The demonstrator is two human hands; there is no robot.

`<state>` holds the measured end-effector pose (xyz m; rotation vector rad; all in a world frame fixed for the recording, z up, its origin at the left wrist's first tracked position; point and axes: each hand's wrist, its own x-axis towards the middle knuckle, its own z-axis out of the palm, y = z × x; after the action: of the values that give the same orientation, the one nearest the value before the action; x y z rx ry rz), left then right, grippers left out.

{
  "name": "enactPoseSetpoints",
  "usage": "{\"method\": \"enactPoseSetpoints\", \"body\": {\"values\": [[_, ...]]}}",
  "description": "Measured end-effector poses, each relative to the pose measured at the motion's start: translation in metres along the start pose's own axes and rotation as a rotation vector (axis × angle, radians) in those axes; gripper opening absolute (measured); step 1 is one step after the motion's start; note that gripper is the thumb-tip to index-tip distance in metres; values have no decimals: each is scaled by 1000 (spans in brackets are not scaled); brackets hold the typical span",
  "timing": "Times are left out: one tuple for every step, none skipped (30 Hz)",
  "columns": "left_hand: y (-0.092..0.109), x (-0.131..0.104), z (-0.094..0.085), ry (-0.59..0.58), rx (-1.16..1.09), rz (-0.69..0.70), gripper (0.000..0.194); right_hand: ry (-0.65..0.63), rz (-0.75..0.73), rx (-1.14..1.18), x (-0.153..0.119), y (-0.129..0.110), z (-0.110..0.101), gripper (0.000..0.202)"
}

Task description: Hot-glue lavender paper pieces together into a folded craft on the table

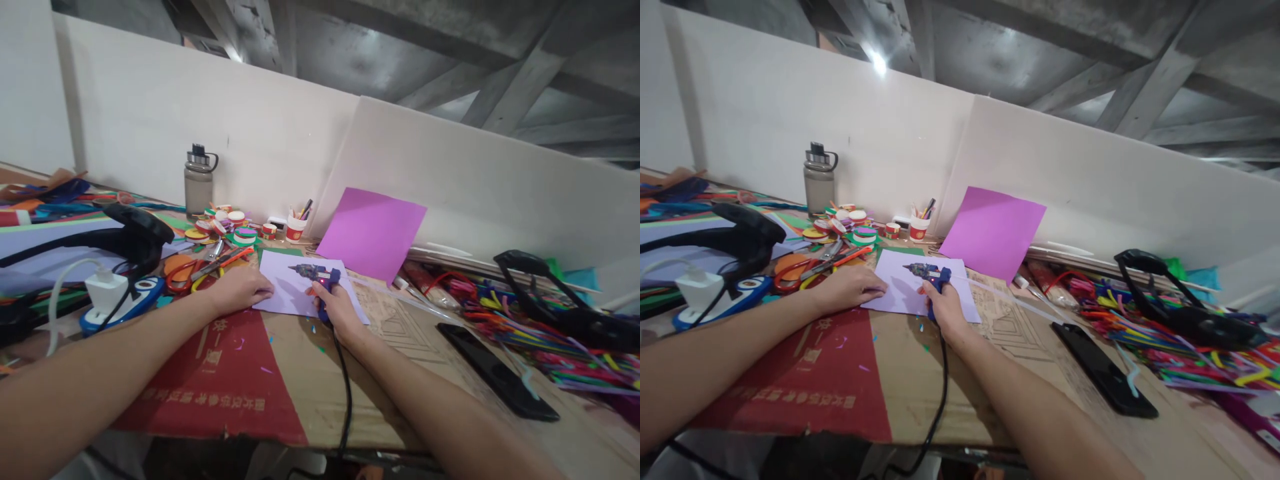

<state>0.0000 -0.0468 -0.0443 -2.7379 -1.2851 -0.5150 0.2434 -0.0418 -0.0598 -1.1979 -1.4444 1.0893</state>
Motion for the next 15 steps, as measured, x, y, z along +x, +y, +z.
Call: {"method": "enactPoseSetpoints", "body": {"values": [[-1, 0, 1, 5, -11, -4, 22, 2, 6, 6, -1, 0, 1, 35], [-1, 0, 2, 7, -24, -4, 22, 3, 12, 10, -2, -1, 2, 35], [-2, 0, 3, 7, -35, -1, 22, 6, 18, 16, -4, -1, 2, 35], [-2, 1, 3, 3, -47, 4, 22, 8, 25, 24, -5, -1, 3, 35], [-3, 1, 4, -1, -58, 10, 22, 11, 30, 31, -6, -1, 4, 34], [-3, 1, 5, -5, -69, 15, 22, 16, 34, 35, -7, -1, 5, 34], [-4, 2, 6, -8, -80, 19, 23, 27, 36, 39, -8, -2, 6, 33], [-5, 2, 6, -13, -90, 21, 23, 40, 40, 40, -8, -2, 6, 32], [-5, 2, 7, -19, -100, 19, 23, 55, 44, 41, -9, -3, 7, 32], [-6, 2, 8, -27, -109, 14, 24, 68, 48, 41, -9, -4, 7, 31], [-6, 2, 8, -35, -118, 7, 24, 78, 53, 43, -9, -4, 7, 31], [-7, 2, 9, -42, -127, -1, 24, 82, 59, 49, -9, -5, 7, 30], [-7, 2, 9, -47, -134, -11, 24, 82, 67, 55, -8, -6, 6, 30], [-6, 2, 9, -49, -139, -22, 24, 83, 74, 62, -7, -6, 6, 30], [-6, 2, 9, -50, -143, -31, 24, 84, 82, 67, -7, -7, 5, 30]]}}
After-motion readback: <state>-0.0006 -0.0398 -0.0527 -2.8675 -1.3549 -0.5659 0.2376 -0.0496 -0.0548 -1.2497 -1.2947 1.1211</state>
